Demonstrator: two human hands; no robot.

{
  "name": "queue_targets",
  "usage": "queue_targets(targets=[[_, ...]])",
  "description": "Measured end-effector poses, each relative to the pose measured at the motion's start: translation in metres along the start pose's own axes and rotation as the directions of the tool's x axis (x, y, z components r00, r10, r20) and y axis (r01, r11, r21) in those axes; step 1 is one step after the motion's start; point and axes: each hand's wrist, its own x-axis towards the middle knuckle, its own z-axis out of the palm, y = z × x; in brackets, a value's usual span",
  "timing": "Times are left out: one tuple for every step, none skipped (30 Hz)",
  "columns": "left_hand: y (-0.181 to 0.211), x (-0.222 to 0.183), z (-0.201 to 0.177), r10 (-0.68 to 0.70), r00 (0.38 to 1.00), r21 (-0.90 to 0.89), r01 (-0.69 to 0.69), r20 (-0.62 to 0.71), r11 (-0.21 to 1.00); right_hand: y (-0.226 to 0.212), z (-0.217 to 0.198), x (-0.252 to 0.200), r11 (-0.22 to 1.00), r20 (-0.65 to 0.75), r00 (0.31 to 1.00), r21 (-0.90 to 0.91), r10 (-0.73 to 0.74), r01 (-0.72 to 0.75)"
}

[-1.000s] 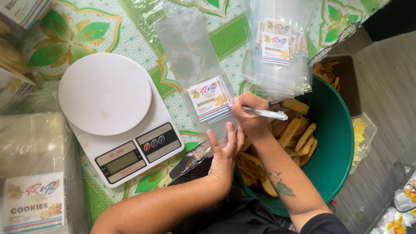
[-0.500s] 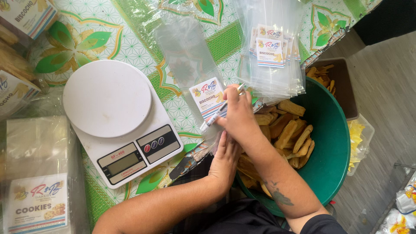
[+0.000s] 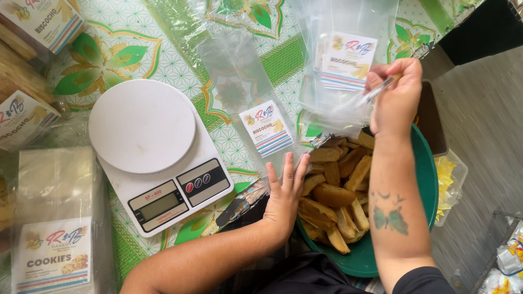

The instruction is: The person labels plastic bags using a pen, then picks up pieces of bread from a large container and places them into a labeled bag.

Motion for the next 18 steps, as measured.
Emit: queue_targets(targets=[[-0.001,-0.002,-0.001,0.001,1.000,0.014,-0.001,-0.004,1.000,0.005,-0.008,0.009,0.997,-0.009,0.999,-0.061,0.036,-0.036],[-0.003,-0.002,-0.002,-0.001,1.000,0.027,0.001,-0.010,1.000,0.010,-0.011,0.015,0.990,-0.019,0.997,-0.123,0.069,-0.071],[-0.004,-0.003,-0.004,-0.002,1.000,0.056,0.003,-0.003,0.998,0.014,-0.013,0.020,0.915,0.000,1.000,-0.403,0.022,-0.020],[-0.004,-0.004,-0.005,0.001,1.000,0.084,-0.001,0.003,0.996,0.017,-0.015,0.022,0.759,0.025,1.000,-0.651,-0.017,0.029],[-0.004,-0.004,-0.005,0.004,1.000,0.112,-0.005,0.009,0.994,0.018,-0.013,0.019,0.536,0.060,0.997,-0.841,-0.046,0.075],[-0.003,-0.004,-0.005,0.007,1.000,0.117,-0.008,0.009,0.993,0.018,-0.009,0.016,0.697,0.084,0.995,-0.710,-0.063,0.104],[-0.003,-0.005,-0.004,0.010,1.000,0.121,-0.011,0.009,0.993,0.016,-0.003,0.008,0.827,0.102,0.991,-0.548,-0.083,0.126],[-0.002,-0.006,-0.003,0.011,1.000,0.123,-0.012,0.014,0.992,0.014,0.006,-0.002,0.923,0.119,0.988,-0.359,-0.102,0.139],[-0.001,-0.005,-0.003,-0.001,1.000,0.121,-0.001,0.012,0.993,0.011,0.016,-0.015,0.978,0.131,0.984,-0.155,-0.123,0.143],[-0.001,-0.005,-0.002,-0.007,1.000,0.121,0.006,0.006,0.993,0.008,0.026,-0.029,0.989,0.130,0.981,0.057,-0.146,0.140],[0.000,-0.004,-0.002,-0.013,1.000,0.122,0.013,0.000,0.992,0.007,0.036,-0.054,0.977,0.241,0.947,0.092,-0.212,0.195],[0.000,-0.004,-0.001,-0.017,1.000,0.128,0.017,-0.001,0.992,0.006,0.048,-0.079,0.958,0.341,0.896,0.138,-0.285,0.253],[-0.001,-0.004,-0.002,-0.021,1.000,0.133,0.022,-0.002,0.991,0.004,0.055,-0.092,0.973,0.458,0.859,0.132,-0.227,0.187],[-0.001,-0.003,-0.002,-0.025,1.000,0.139,0.025,-0.005,0.990,0.004,0.060,-0.098,0.985,0.567,0.806,0.117,-0.168,0.123],[-0.001,-0.003,-0.002,-0.009,1.000,0.129,0.009,0.003,0.992,0.008,0.068,-0.102,0.992,0.547,0.829,0.098,-0.116,0.075],[-0.001,-0.003,-0.002,0.005,1.000,0.118,-0.006,0.011,0.993,0.012,0.074,-0.105,0.997,0.527,0.847,0.079,-0.064,0.026],[0.000,-0.004,-0.001,0.018,1.000,0.107,-0.020,0.019,0.994,0.016,0.079,-0.106,0.998,0.505,0.863,0.061,-0.012,-0.022],[-0.001,-0.003,-0.002,0.025,0.999,0.102,-0.028,0.027,0.994,0.021,0.084,-0.105,0.997,0.486,0.874,0.076,-0.026,-0.012]])
